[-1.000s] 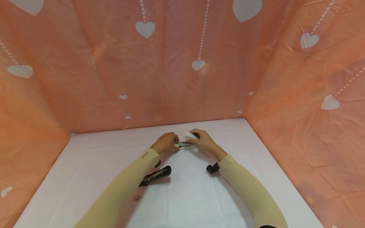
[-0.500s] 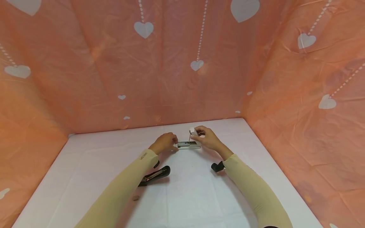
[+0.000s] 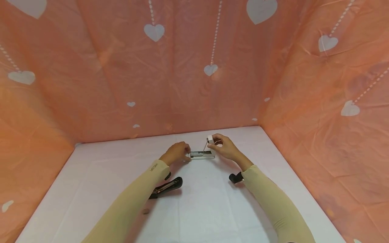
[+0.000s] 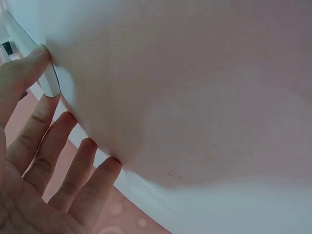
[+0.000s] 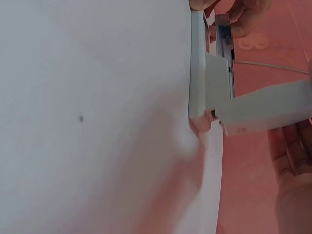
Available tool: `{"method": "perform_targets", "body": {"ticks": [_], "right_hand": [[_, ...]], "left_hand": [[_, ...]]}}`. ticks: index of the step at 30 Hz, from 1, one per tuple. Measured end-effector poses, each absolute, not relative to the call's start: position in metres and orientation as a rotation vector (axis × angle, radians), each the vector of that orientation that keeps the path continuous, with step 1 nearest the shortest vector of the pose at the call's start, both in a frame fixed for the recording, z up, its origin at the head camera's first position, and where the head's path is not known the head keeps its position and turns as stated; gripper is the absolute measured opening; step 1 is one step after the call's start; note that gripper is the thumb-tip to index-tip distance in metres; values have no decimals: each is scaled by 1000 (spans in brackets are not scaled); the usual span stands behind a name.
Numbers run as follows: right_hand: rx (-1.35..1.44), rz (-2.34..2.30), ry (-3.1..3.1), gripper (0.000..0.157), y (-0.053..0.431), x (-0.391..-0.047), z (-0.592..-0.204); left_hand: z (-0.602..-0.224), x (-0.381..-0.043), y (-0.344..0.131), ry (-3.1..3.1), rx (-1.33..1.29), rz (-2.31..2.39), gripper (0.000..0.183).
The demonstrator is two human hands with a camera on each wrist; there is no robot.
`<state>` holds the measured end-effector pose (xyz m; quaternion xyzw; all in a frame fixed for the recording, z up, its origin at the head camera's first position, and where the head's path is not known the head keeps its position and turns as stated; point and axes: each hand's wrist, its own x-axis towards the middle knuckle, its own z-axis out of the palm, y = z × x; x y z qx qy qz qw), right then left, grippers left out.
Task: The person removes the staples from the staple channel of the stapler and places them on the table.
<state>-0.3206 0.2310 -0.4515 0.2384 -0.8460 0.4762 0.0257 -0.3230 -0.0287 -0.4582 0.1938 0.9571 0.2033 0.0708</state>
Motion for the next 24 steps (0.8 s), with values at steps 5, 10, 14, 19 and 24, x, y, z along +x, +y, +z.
{"method": "perform_targets", "body": {"ticks": [5,10,14,19,24], "right_hand": [[750,1526,-2594,27,227,-305,-432],[762,1529,-2570,27,230,-301,-430],[748,1522,-2558,26,236,-301,-435],[754,1541,-2534,26,241,-302,-436],[760,1532,-2532,28,245,-311,-445]], "left_hand": [[-457,-322,-28,2878,580,615,29],[-458,-322,-28,2872,575,623,29],[-459,-322,-28,2862,581,632,29],[-460,-323,-29,2884,583,622,28],[-459,-321,-29,2877,591,644,26]]}}
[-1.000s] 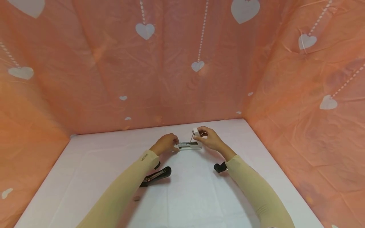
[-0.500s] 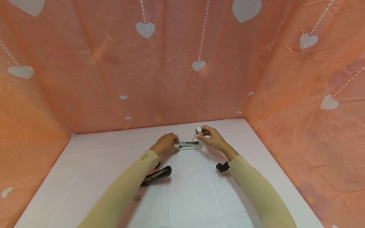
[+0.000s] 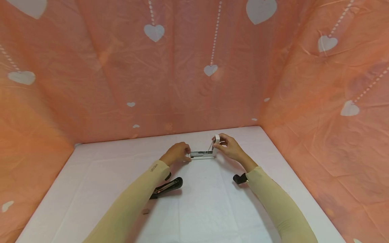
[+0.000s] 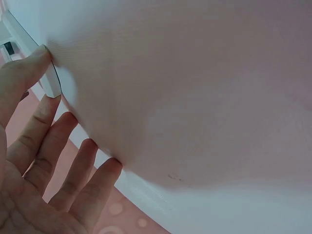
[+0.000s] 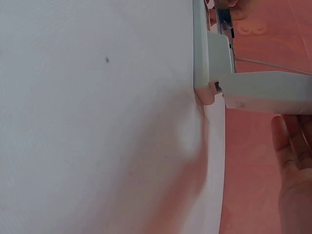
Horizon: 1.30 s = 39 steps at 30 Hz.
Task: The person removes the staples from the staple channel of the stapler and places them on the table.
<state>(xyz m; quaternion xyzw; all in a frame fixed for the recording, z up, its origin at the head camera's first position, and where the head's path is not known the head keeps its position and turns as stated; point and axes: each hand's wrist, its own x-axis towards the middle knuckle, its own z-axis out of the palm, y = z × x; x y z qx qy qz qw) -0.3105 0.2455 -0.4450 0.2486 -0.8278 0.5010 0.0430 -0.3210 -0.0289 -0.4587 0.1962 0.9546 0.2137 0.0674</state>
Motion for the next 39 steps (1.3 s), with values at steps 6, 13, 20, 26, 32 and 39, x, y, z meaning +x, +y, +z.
{"method": "perform_targets", "body": {"ticks": [6,13,20,26,32,39], "right_hand": [[721,1499,-2529,29,259,-325,-465],[677,1610,-2478,30,278,-328,-471],[626,1672,-2491,31,290,-331,-478],[648,1734,-2433,33,295,-328,-482],[593,1630,-2533,33,299,-325,-482],[451,1396,-2714,33,302,-324,-481]], "left_hand": [[-459,-320,-27,2880,584,628,26],[-456,-322,-27,2883,558,606,26],[-457,-325,-27,2883,550,612,26],[-460,-326,-26,2881,532,607,27],[-460,-325,-26,2877,524,596,27],[-461,-324,-28,2865,533,637,26]]}}
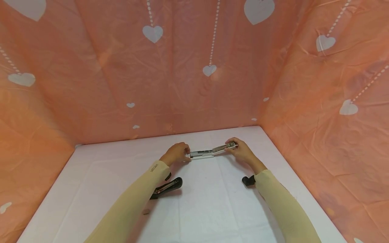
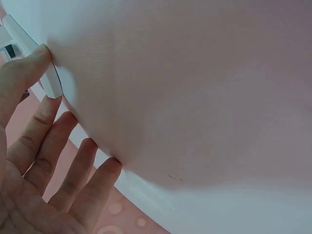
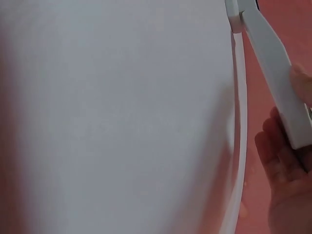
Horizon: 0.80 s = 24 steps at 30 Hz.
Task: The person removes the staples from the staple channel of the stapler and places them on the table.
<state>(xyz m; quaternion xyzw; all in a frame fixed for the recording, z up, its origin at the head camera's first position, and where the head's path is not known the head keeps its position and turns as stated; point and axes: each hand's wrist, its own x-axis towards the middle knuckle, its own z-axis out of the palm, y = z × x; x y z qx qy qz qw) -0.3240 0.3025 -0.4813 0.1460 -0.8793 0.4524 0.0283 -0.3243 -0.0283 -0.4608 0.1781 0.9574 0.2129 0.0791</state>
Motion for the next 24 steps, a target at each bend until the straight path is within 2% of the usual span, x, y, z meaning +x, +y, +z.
{"method": "perform_targets", "body": {"ticks": [8,17,24], "right_hand": [[537,1216,-2625,35,299,-323,-479],[596,1039,-2439,25,287,-324,-474],[680,1021,-2405,23,270,-321,-469]], "left_hand": [[-462,-325,-28,2869,537,621,27],[-461,-326,-27,2873,532,595,28],[-462,-327,-27,2871,556,599,29]]}}
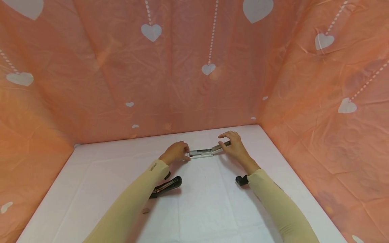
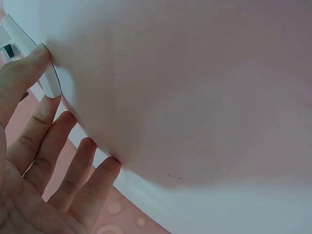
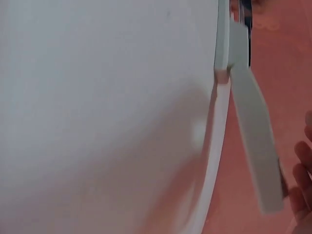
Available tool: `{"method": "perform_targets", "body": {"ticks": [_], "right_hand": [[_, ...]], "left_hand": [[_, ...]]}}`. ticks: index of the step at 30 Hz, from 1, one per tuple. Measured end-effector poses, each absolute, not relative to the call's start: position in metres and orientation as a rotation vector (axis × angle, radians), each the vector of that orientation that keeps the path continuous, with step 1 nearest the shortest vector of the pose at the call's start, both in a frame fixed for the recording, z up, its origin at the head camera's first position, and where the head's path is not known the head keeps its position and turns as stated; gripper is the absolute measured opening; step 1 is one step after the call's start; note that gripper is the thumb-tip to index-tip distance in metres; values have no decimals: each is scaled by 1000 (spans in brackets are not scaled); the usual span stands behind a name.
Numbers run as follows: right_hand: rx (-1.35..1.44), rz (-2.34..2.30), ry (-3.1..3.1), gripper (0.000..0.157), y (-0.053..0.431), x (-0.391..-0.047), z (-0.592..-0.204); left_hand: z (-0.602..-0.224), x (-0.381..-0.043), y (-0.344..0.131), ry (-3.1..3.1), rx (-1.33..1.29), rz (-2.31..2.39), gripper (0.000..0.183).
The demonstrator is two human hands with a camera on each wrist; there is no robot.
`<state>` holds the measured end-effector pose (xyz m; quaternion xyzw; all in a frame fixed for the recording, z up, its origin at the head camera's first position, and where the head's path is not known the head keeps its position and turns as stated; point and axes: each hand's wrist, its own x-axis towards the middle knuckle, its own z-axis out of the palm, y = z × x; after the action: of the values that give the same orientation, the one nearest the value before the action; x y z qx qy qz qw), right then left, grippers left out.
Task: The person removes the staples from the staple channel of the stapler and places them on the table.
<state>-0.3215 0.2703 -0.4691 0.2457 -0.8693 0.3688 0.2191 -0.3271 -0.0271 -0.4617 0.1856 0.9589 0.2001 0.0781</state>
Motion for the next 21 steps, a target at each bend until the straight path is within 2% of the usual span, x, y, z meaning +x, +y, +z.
{"method": "perform_targets", "body": {"ticks": [11,21], "right_hand": [[786,1193,-2484,25,239,-318,-476],[857,1089,-2516,16,216,-320,-480]], "left_hand": [[-462,-324,-28,2874,556,609,28],[-462,-327,-25,2879,532,572,27]]}}
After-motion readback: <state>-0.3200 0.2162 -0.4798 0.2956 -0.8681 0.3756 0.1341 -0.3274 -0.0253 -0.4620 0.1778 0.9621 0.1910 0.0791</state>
